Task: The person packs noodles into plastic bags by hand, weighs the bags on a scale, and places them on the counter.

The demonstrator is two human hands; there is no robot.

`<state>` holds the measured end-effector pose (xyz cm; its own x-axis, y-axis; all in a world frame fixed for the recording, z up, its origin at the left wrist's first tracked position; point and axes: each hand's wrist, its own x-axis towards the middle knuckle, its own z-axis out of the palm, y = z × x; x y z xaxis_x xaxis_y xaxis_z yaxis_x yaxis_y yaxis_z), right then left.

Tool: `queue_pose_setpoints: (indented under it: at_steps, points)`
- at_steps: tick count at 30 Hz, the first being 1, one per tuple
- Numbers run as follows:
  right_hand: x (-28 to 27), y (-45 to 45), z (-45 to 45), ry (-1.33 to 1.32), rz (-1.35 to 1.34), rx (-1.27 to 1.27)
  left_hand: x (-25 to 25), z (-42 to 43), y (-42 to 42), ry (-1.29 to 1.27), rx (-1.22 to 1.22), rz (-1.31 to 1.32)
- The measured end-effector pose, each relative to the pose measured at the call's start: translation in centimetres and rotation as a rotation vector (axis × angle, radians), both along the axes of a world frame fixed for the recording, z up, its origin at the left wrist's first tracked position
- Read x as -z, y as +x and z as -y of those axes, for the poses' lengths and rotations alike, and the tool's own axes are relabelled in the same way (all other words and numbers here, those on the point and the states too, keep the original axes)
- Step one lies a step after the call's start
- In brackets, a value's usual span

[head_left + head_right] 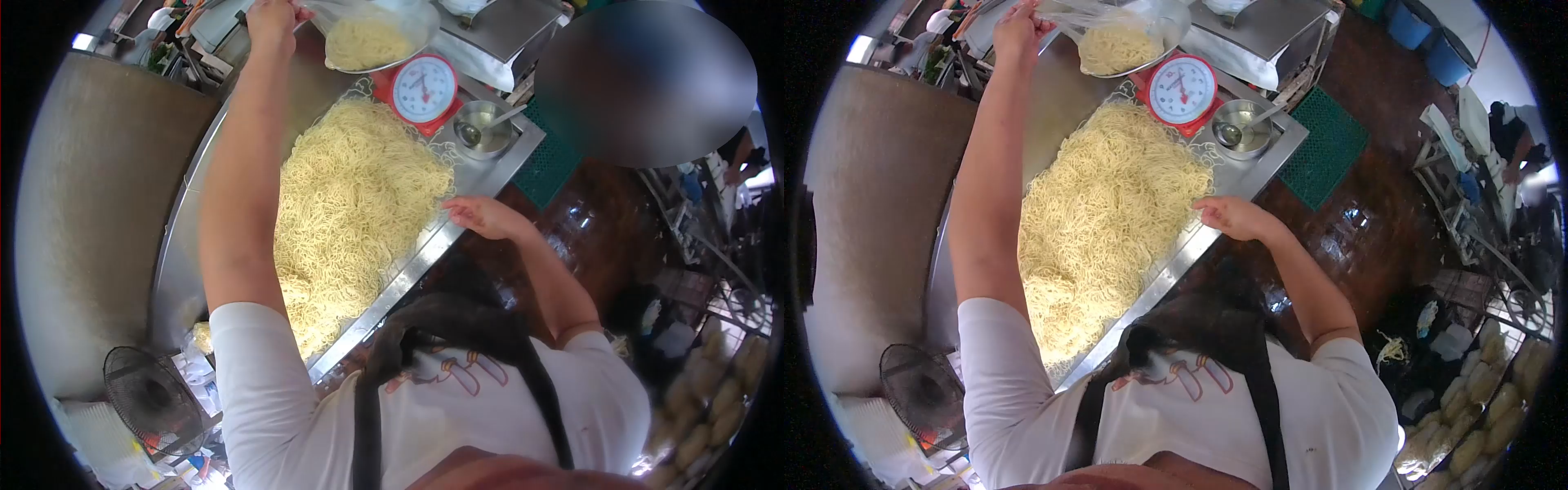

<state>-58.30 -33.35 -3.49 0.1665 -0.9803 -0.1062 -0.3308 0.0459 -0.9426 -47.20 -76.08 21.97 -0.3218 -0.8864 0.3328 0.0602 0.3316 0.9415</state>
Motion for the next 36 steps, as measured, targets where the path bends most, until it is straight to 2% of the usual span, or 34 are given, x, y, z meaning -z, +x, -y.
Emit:
queue_pose_setpoints:
  at_steps: [4,7,10,13,16,19,22,24,25,26,29,30,33,35,36]
  points:
    - [-0.3,-0.7,-0.4,0.006,-0.028,-0.006,-0.4,0.1,-0.4,0.031,-0.052,0.112]
    - [-0.1,-0.8,-0.4,-0.007,-0.077,-0.013,-1.4,-0.9,-0.9,-0.127,-0.275,0.596]
    - [0.1,-0.7,-0.5,-0.011,-0.081,-0.002,-0.1,-0.6,-0.7,-0.806,-0.465,0.798]
    - [0.2,-0.5,-0.8,-0.002,-0.06,0.013,-1.2,-2.4,-1.4,-0.615,-0.385,0.832]
    - [0.4,-0.1,-1.4,0.038,-0.057,0.027,0.0,-1.5,-1.9,-0.573,-0.262,0.723]
    - [1.2,0.6,-2.1,0.036,-0.061,0.027,1.8,-1.0,-3.2,-0.945,-0.227,0.658]
    - [1.3,1.8,-2.5,0.032,-0.062,0.011,2.3,-4.5,-2.3,-0.775,-0.143,0.569]
    - [0.6,3.0,-2.3,0.033,-0.078,-0.011,1.6,-4.0,0.0,-0.761,-0.201,0.517]
    - [-0.1,3.6,-2.2,0.033,-0.092,-0.025,0.2,-5.6,1.5,-0.751,-0.238,0.494]
    - [-0.6,4.2,-2.0,0.034,-0.108,-0.045,-1.2,-7.3,3.2,-0.282,-0.177,0.505]
    - [-0.1,6.0,-1.0,0.046,-0.086,-0.071,0.2,-4.7,10.3,-0.87,-0.326,0.406]
    - [-0.2,6.7,-0.6,0.079,-0.093,-0.082,-0.5,-6.3,12.9,-0.707,-0.262,0.379]
    - [-1.8,9.1,1.3,0.142,-0.159,-0.131,-3.0,-10.9,21.1,-0.562,-0.292,0.324]
    - [-3.6,12.0,2.4,0.123,-0.25,-0.175,-2.8,-12.3,26.7,-0.381,-0.032,-0.118]
    - [-3.3,13.5,3.1,0.124,-0.216,-0.215,-3.1,-13.7,30.1,-0.385,-0.093,-0.037]
